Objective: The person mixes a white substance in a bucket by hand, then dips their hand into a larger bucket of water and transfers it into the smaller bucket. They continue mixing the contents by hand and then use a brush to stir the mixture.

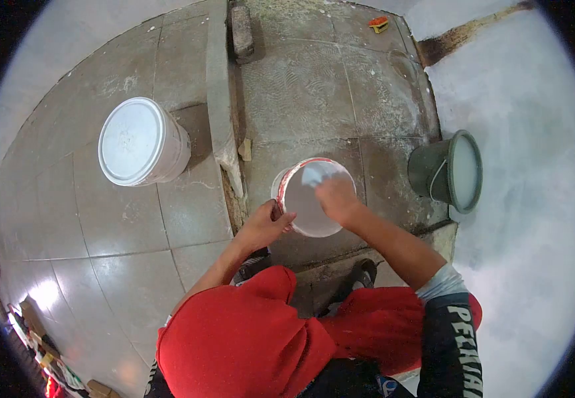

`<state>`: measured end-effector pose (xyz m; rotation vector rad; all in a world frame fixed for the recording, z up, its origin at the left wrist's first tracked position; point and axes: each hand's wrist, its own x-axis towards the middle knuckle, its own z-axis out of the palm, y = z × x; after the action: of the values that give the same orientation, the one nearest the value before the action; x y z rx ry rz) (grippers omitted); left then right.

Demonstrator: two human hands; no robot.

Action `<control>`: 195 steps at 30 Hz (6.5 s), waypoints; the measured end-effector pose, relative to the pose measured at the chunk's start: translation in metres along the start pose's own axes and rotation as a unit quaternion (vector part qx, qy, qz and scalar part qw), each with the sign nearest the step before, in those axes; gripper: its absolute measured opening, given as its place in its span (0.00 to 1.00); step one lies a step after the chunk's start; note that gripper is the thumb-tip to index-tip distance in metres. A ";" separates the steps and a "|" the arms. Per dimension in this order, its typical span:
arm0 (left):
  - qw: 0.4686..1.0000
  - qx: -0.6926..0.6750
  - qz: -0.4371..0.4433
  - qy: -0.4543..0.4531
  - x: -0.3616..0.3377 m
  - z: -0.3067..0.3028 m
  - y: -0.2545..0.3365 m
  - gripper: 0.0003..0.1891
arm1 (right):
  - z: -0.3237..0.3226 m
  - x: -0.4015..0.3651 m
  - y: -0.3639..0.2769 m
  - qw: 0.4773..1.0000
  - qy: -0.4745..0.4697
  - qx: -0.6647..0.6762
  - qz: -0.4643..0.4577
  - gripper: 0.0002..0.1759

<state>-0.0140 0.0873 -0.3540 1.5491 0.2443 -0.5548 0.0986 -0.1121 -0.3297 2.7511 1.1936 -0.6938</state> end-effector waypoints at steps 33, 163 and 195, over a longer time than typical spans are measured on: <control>1.000 0.006 -0.020 0.006 0.000 0.000 -0.001 0.18 | 0.010 -0.006 -0.025 0.993 -0.049 0.098 0.031 0.05; 1.000 0.018 -0.021 -0.009 0.002 -0.002 -0.006 0.20 | 0.012 0.002 -0.028 0.987 0.079 0.102 -0.097 0.07; 1.000 -0.005 -0.005 0.006 -0.001 -0.001 -0.002 0.20 | -0.038 -0.012 -0.018 0.988 -0.019 0.086 0.127 0.14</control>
<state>-0.0157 0.0884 -0.3552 1.5432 0.2648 -0.5512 0.0933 -0.0989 -0.2882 2.9398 0.7875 -0.8494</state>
